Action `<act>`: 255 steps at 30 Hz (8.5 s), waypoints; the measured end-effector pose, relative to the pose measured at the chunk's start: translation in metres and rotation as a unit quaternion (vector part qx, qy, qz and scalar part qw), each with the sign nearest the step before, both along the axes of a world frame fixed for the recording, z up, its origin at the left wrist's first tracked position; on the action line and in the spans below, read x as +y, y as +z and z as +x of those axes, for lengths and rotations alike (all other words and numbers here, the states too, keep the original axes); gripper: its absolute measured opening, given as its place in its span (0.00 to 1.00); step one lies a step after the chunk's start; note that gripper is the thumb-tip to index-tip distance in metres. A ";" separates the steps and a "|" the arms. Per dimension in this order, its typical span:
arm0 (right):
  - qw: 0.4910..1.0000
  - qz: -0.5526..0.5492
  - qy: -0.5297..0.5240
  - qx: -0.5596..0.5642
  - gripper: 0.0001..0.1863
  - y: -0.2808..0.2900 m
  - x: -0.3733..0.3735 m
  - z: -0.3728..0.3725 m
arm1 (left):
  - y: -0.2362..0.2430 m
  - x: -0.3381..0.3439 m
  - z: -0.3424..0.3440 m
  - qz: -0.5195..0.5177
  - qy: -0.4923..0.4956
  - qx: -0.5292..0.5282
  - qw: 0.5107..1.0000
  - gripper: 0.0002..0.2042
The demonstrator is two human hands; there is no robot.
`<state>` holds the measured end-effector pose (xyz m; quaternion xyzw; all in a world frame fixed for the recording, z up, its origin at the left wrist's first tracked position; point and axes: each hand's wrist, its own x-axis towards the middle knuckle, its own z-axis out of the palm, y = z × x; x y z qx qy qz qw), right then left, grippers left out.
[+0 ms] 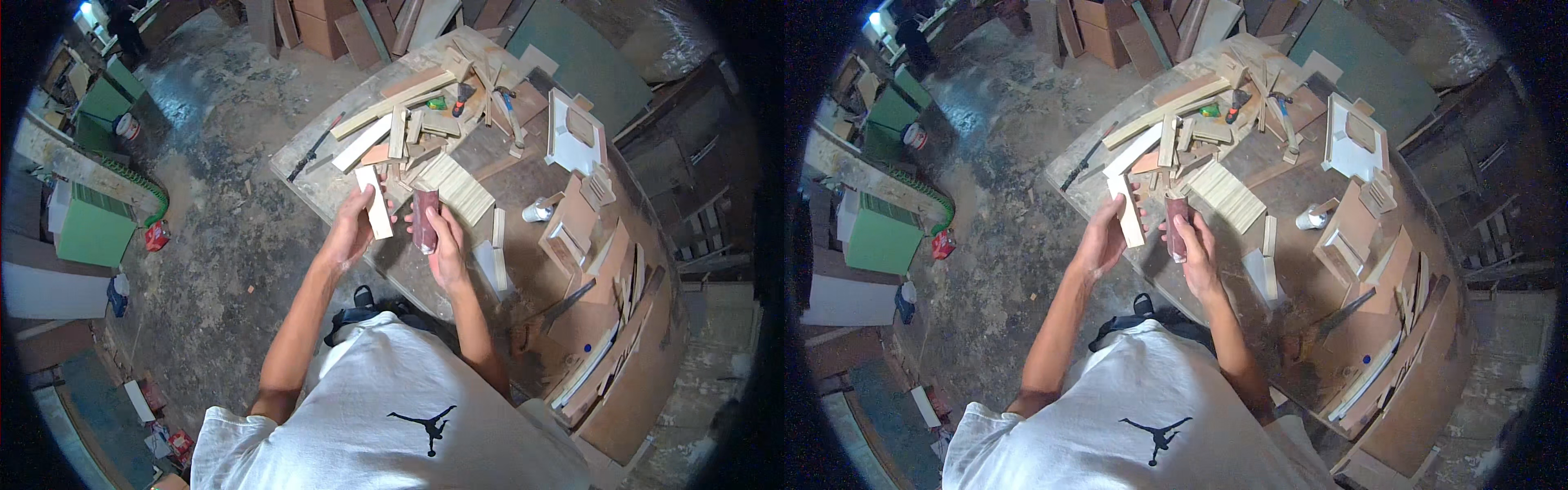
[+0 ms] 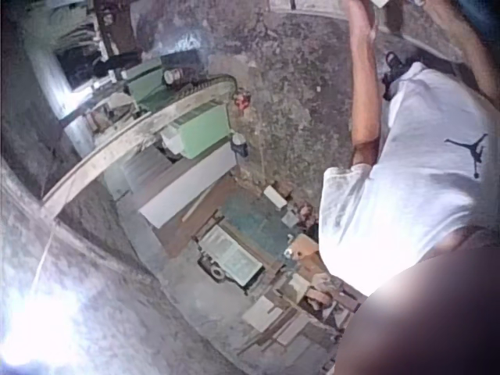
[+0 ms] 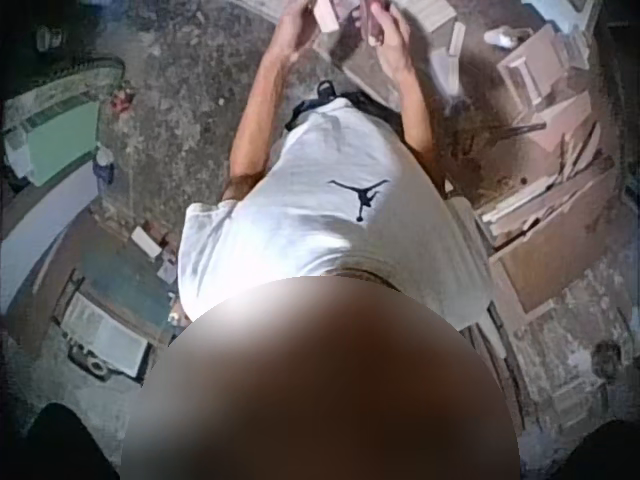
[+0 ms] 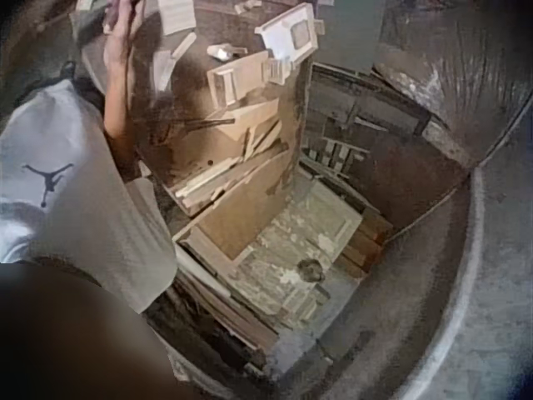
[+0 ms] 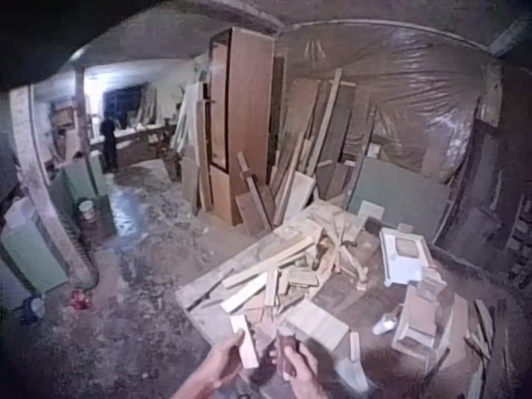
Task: Sawing a small wooden block and then sanding its edges with a sanding sponge.
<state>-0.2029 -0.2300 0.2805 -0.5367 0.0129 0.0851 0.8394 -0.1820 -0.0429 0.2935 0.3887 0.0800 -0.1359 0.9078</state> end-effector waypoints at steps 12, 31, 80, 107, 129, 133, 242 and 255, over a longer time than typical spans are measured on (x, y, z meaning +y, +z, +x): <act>0.998 0.045 -0.037 0.018 0.17 -0.022 0.047 -0.007 | -0.010 0.018 -0.009 0.140 0.031 -0.015 0.990 0.19; 0.993 -0.113 0.001 -0.018 0.21 -0.012 0.058 0.009 | -0.018 0.025 0.003 0.168 0.067 -0.043 0.983 0.22; 0.996 -0.057 -0.064 -0.027 0.22 -0.007 0.028 0.008 | -0.005 0.042 0.010 0.243 0.023 -0.229 0.942 0.17; 0.921 -0.304 0.031 -0.241 0.24 0.027 -0.002 0.021 | -0.008 0.047 0.020 0.434 0.043 -0.474 0.765 0.14; 0.921 -0.329 0.049 -0.203 0.21 0.014 0.002 0.042 | -0.015 0.053 0.028 0.437 0.012 -0.460 0.773 0.13; 0.921 -0.306 0.044 -0.237 0.20 0.032 0.014 0.028 | -0.021 0.058 0.029 0.436 0.015 -0.432 0.789 0.12; 0.957 -0.271 -0.003 -0.105 0.22 -0.019 0.022 0.008 | -0.017 0.043 -0.032 0.216 0.174 -0.175 0.945 0.16; 0.951 -0.217 -0.107 -0.190 0.32 -0.004 0.030 0.016 | 0.017 0.032 -0.015 0.164 0.232 -0.099 0.954 0.19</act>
